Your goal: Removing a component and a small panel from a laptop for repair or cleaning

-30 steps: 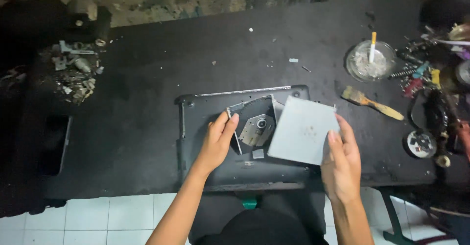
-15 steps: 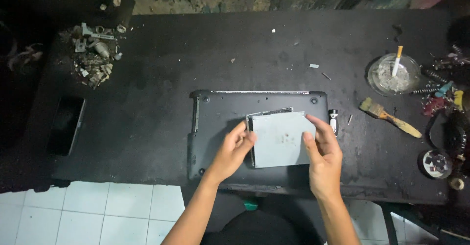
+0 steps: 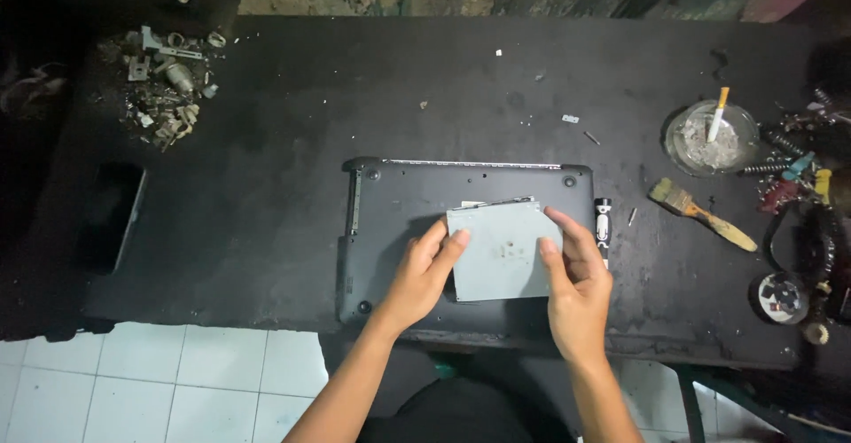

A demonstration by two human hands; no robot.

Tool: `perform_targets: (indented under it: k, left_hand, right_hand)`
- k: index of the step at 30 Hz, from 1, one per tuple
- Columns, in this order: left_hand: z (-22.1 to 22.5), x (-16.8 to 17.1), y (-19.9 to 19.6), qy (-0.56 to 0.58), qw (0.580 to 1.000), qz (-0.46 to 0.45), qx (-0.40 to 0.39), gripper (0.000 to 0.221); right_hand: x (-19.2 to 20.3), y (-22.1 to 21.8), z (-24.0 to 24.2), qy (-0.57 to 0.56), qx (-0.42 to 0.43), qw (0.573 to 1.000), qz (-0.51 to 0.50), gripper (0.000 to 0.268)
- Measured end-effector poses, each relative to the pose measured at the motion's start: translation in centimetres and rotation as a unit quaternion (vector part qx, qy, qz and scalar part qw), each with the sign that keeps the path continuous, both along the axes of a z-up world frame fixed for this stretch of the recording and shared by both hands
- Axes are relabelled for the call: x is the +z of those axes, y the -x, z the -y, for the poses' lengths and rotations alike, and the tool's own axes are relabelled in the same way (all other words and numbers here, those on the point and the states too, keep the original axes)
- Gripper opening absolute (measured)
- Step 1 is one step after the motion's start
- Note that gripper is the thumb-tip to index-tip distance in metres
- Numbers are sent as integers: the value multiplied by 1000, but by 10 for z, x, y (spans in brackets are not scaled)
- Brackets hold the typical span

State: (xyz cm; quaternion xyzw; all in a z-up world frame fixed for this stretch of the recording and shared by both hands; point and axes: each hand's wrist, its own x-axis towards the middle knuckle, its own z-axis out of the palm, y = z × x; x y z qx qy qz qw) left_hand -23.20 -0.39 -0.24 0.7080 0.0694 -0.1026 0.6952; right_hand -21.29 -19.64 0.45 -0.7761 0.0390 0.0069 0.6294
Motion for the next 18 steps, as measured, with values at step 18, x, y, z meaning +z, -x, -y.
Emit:
perform_targets:
  k: [18]
  left_hand:
    - [2, -29, 6, -68, 997, 43, 3, 37]
  right_hand:
    - [-13, 6, 3, 126, -32, 960, 246, 17]
